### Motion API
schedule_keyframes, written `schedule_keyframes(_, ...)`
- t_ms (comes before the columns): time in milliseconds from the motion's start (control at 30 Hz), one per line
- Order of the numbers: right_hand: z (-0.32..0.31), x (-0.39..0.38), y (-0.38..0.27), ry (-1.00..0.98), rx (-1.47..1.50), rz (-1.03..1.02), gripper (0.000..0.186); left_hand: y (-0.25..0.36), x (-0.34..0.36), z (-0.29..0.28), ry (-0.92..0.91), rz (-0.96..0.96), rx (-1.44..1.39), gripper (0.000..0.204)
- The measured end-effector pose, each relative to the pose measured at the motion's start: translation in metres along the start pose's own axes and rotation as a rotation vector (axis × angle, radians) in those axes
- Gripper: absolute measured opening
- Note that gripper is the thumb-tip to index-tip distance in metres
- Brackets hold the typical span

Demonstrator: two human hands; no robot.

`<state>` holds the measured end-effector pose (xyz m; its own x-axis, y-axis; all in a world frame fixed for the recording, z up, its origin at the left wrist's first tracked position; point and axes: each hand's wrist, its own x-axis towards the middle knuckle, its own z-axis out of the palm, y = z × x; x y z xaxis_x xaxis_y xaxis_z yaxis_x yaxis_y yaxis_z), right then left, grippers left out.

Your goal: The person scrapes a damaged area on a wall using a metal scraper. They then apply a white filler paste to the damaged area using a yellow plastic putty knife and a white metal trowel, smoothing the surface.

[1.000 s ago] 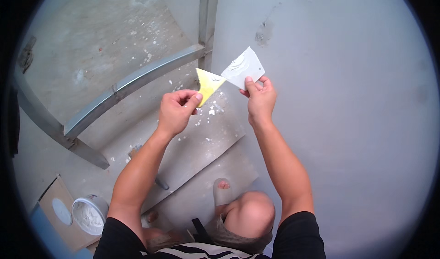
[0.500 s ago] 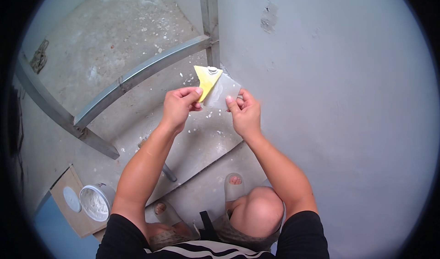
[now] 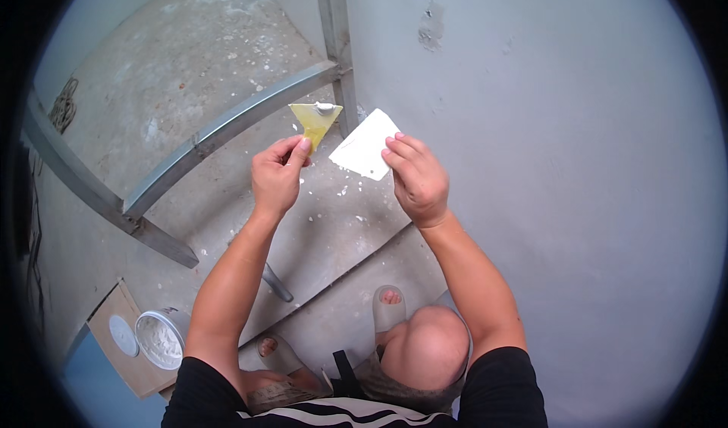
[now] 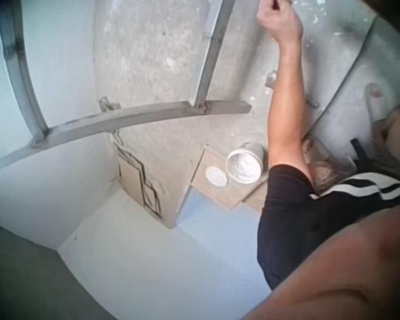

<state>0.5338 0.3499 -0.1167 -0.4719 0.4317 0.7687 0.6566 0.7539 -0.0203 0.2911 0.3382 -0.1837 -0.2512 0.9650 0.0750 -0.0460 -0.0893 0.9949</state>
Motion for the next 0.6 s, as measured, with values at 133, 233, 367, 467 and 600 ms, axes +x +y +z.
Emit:
schedule_keyframes(133, 0.0, -0.003, -0.013, 0.082, 0.352, 0.531, 0.014, -0.002, 0.0, -0.002, -0.023, -0.022, -0.021, 0.031)
schedule_keyframes(233, -0.004, 0.01, -0.022, 0.111, 0.877, 1.064, 0.015, -0.002, 0.001, -0.003, -0.049, -0.03, -0.029, 0.031)
schedule_keyframes(367, -0.004, 0.037, -0.031, 0.056, 1.164, 1.337, 0.019, -0.007, 0.002, 0.001, -0.102, -0.001, 0.005, 0.028)
schedule_keyframes(467, -0.002, 0.049, -0.03, -0.018, 1.064, 1.332, 0.019, -0.003, 0.002, 0.002, -0.128, 0.073, 0.067, 0.023)
schedule_keyframes(600, -0.009, 0.058, -0.026, -0.154, 0.958, 1.384, 0.015, 0.004, 0.0, 0.001, -0.113, 0.219, 0.155, 0.018)
